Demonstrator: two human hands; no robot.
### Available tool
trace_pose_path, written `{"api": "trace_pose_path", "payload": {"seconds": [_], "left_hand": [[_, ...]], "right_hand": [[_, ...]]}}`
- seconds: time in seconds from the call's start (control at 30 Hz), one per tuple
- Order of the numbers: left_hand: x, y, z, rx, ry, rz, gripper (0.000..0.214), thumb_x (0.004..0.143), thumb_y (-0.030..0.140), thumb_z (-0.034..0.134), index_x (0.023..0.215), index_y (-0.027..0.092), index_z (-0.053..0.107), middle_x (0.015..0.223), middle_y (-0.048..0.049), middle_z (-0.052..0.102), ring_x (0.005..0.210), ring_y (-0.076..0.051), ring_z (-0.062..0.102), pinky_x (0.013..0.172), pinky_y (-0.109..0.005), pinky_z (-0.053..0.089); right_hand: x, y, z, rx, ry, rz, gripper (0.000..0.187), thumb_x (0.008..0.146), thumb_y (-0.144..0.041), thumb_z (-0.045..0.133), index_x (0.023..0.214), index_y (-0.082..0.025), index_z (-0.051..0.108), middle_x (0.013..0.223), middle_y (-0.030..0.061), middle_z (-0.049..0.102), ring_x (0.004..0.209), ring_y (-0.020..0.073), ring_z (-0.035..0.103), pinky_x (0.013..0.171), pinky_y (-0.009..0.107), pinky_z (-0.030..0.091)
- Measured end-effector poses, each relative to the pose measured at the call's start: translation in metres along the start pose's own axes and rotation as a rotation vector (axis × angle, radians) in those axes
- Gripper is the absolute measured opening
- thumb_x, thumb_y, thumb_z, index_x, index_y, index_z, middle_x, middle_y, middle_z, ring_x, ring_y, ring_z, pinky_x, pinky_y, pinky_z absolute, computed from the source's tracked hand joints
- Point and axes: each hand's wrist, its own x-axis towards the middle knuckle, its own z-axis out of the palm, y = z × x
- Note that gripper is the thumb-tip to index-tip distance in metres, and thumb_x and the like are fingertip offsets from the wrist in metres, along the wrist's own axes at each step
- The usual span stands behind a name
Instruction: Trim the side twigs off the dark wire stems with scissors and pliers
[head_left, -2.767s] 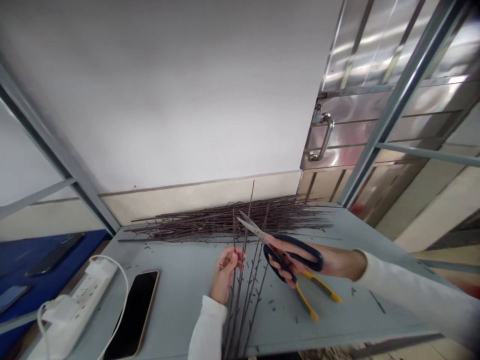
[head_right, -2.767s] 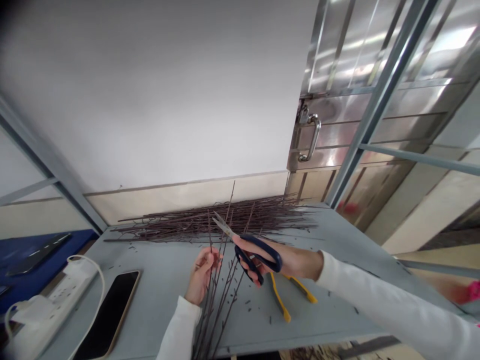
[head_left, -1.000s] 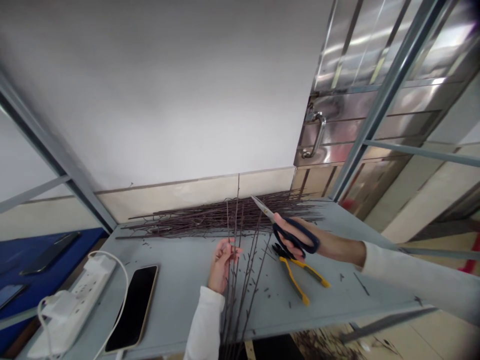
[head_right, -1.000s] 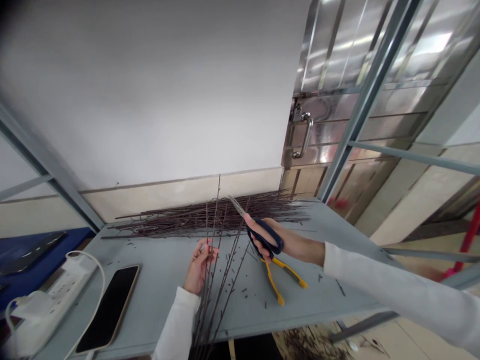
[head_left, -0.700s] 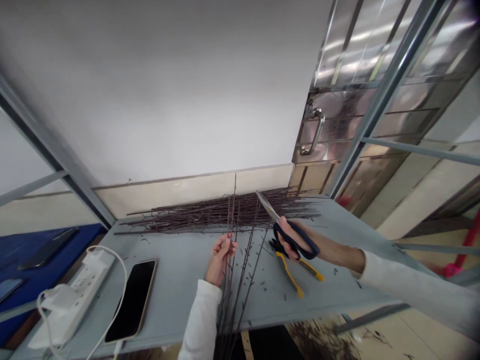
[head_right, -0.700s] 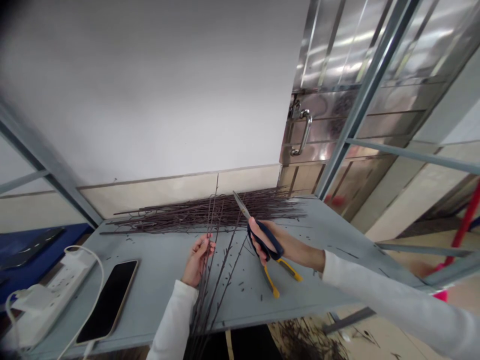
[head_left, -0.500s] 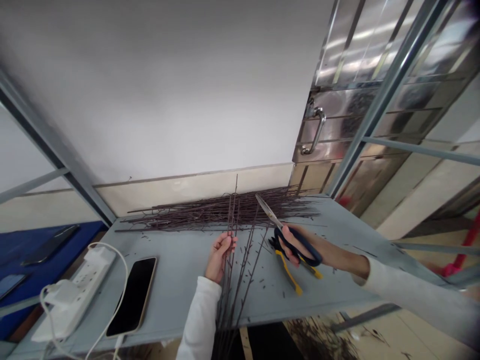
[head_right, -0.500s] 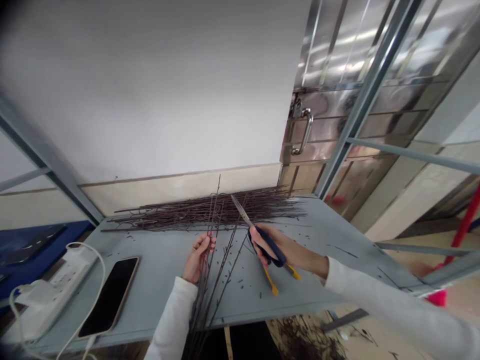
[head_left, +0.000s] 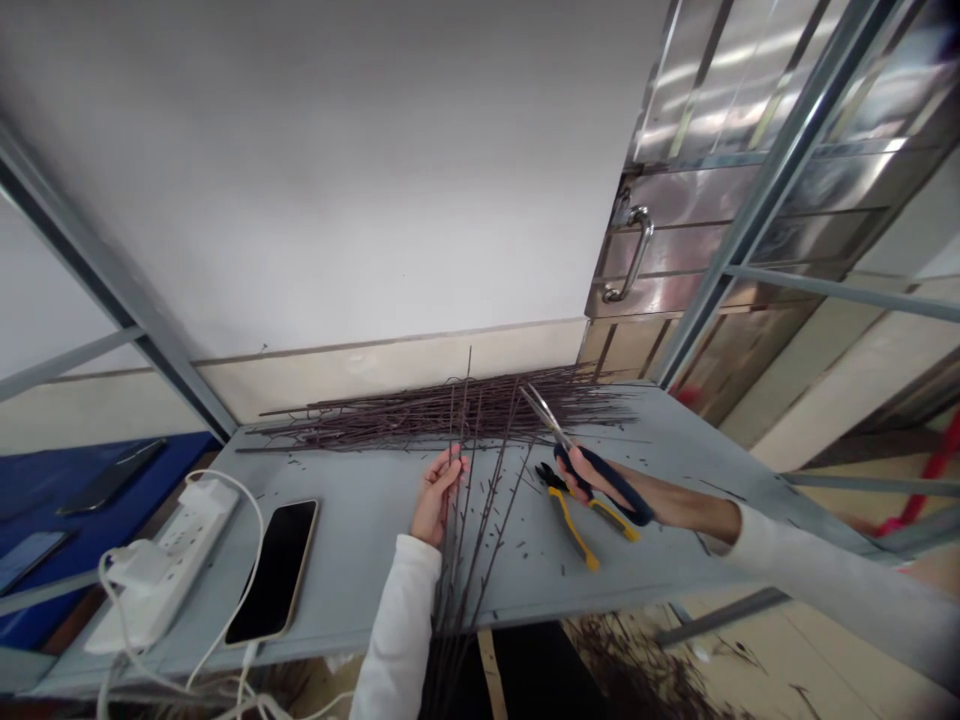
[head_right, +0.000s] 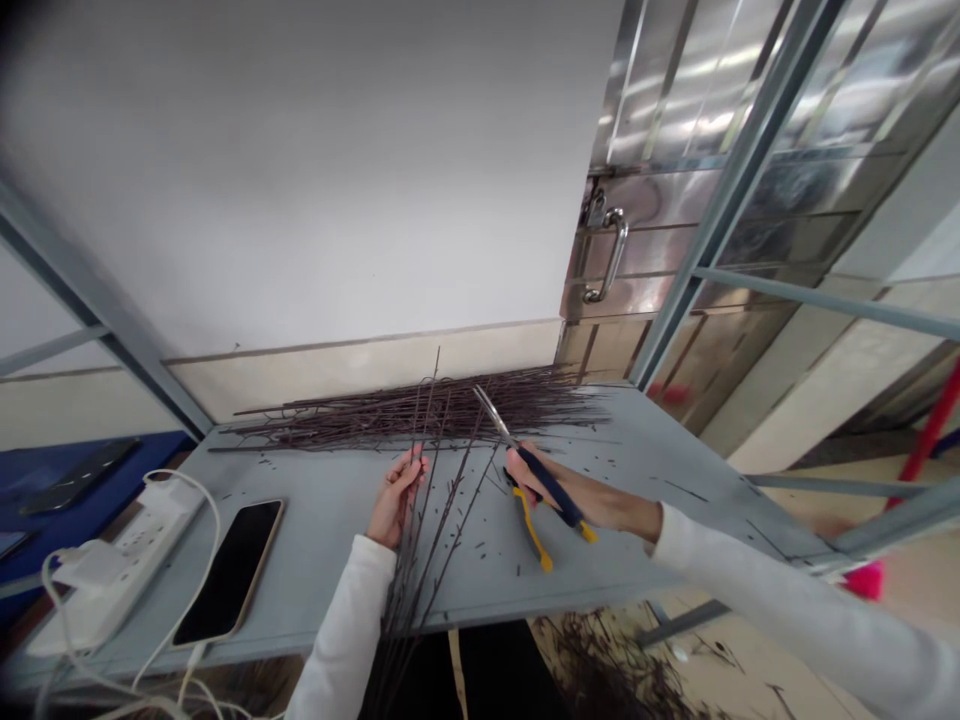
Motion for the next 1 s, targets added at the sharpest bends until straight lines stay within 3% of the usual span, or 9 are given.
{"api": "trace_pose_path", "payload": {"seconds": [0.2, 0.43, 0.6, 0.8, 1.0], "left_hand": [[0.0, 0.0, 0.0, -0.009, 0.007, -0.021, 0.029, 0.062, 0.01, 0.077, 0.09, 0.014, 0.072, 0.074, -0.0027, 0.073, 0.064, -0.007, 0.065, 0.06, -0.012, 0.05], [-0.004, 0.0, 0.003, 0.013, -0.001, -0.056, 0.03, 0.059, 0.013, 0.08, 0.088, 0.014, 0.074, 0.069, -0.003, 0.071, 0.061, -0.008, 0.065, 0.057, -0.013, 0.05], [-0.007, -0.002, 0.001, 0.055, -0.015, -0.099, 0.038, 0.052, 0.022, 0.086, 0.087, 0.015, 0.074, 0.07, -0.0024, 0.07, 0.059, -0.009, 0.063, 0.054, -0.015, 0.048], [-0.008, -0.002, 0.0, 0.103, -0.064, -0.09, 0.039, 0.05, 0.028, 0.087, 0.086, 0.016, 0.074, 0.068, -0.001, 0.066, 0.057, -0.006, 0.057, 0.048, -0.014, 0.039], [-0.005, -0.006, -0.002, 0.082, -0.071, -0.107, 0.037, 0.05, 0.029, 0.087, 0.083, 0.018, 0.074, 0.069, -0.0011, 0.064, 0.055, -0.006, 0.052, 0.045, -0.014, 0.033]], "right_hand": [[-0.002, -0.01, 0.006, -0.082, -0.046, -0.008, 0.046, 0.088, -0.062, 0.03, 0.078, -0.021, 0.045, 0.068, -0.0008, 0.049, 0.067, 0.0158, 0.048, 0.073, 0.033, 0.039], [0.019, -0.017, -0.016, 0.482, -0.153, 0.153, 0.058, 0.083, -0.071, 0.03, 0.079, -0.018, 0.054, 0.072, 0.0008, 0.05, 0.062, 0.0138, 0.049, 0.067, 0.029, 0.043], [0.051, -0.013, -0.043, 0.712, -0.197, 0.232, 0.062, 0.078, -0.075, 0.033, 0.077, -0.017, 0.056, 0.071, 0.0007, 0.049, 0.06, 0.0134, 0.049, 0.063, 0.028, 0.045], [0.072, -0.022, -0.043, 0.755, -0.316, 0.184, 0.062, 0.082, -0.072, 0.03, 0.079, -0.017, 0.058, 0.07, 0.0008, 0.049, 0.061, 0.013, 0.049, 0.064, 0.028, 0.046], [0.071, -0.038, -0.034, 0.67, -0.377, 0.202, 0.061, 0.08, -0.074, 0.032, 0.076, -0.018, 0.056, 0.069, 0.0005, 0.05, 0.062, 0.0137, 0.051, 0.067, 0.03, 0.047]]}}
